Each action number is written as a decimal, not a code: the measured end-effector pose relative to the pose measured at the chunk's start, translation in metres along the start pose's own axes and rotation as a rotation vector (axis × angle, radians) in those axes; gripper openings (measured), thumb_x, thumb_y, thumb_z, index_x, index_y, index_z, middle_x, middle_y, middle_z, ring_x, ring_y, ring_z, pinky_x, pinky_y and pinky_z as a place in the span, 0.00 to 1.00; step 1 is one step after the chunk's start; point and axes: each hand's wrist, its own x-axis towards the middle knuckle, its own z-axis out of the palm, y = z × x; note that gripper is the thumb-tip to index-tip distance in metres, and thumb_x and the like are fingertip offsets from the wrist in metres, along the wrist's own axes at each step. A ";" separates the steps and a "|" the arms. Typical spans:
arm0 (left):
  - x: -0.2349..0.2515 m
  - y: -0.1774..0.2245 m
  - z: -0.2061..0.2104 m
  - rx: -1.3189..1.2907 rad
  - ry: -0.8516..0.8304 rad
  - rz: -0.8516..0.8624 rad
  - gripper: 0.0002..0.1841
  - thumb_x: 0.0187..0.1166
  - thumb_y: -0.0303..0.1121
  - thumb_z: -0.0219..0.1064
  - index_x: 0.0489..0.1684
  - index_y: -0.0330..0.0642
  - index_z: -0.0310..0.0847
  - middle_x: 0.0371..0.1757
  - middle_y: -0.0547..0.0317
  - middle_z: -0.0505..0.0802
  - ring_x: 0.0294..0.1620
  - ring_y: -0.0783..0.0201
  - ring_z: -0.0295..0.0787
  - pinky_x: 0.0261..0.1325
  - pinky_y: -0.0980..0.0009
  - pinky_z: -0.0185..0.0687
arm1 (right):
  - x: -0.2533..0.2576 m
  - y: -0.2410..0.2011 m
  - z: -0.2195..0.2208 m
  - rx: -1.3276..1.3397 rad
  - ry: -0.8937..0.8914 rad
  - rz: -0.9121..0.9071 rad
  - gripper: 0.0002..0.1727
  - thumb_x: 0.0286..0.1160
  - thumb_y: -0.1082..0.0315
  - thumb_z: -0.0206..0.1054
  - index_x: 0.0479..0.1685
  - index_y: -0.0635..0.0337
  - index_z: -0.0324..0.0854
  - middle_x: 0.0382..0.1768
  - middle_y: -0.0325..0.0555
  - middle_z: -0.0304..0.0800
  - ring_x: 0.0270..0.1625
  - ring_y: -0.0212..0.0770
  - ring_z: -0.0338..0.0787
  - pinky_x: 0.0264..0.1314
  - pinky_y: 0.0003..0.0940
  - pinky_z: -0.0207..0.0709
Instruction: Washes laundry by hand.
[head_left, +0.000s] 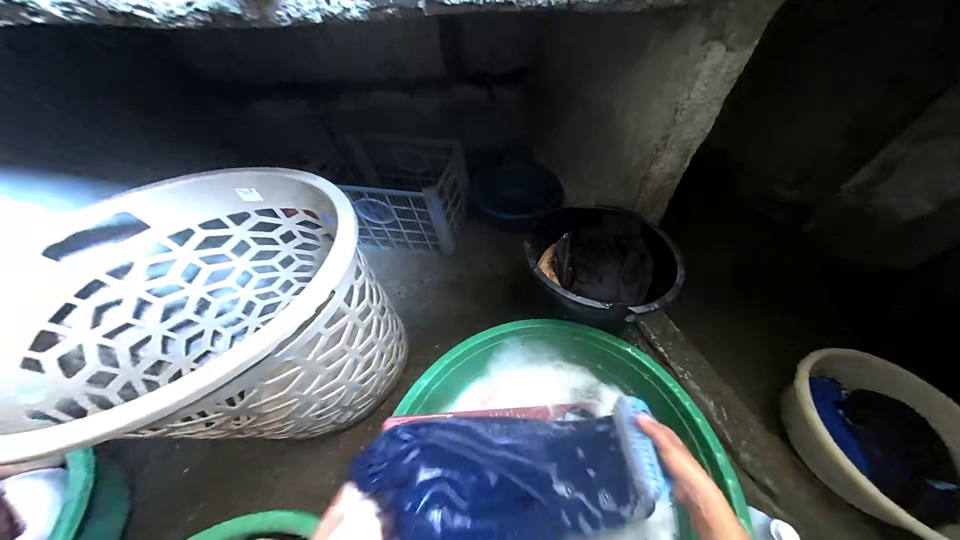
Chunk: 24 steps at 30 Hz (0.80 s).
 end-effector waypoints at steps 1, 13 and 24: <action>0.007 -0.023 0.004 0.121 0.133 -0.172 0.19 0.90 0.45 0.56 0.66 0.40 0.75 0.49 0.56 0.90 0.48 0.70 0.89 0.52 0.66 0.88 | 0.014 -0.001 0.019 -0.195 0.040 0.102 0.34 0.81 0.50 0.68 0.76 0.66 0.71 0.53 0.59 0.90 0.51 0.50 0.92 0.56 0.49 0.86; 0.015 -0.049 -0.012 0.063 0.576 -0.223 0.15 0.94 0.39 0.42 0.55 0.40 0.71 0.40 0.67 0.87 0.42 0.76 0.88 0.51 0.69 0.88 | 0.017 0.053 0.117 -0.785 0.132 0.107 0.46 0.72 0.52 0.74 0.88 0.62 0.59 0.51 0.67 0.92 0.53 0.65 0.93 0.59 0.65 0.83; 0.020 -0.075 -0.006 0.199 0.457 -0.311 0.21 0.94 0.41 0.42 0.67 0.33 0.70 0.49 0.57 0.88 0.48 0.71 0.88 0.56 0.63 0.87 | -0.064 0.029 0.230 -0.870 -0.190 -0.091 0.42 0.68 0.43 0.73 0.82 0.56 0.71 0.38 0.57 0.96 0.42 0.60 0.96 0.46 0.63 0.87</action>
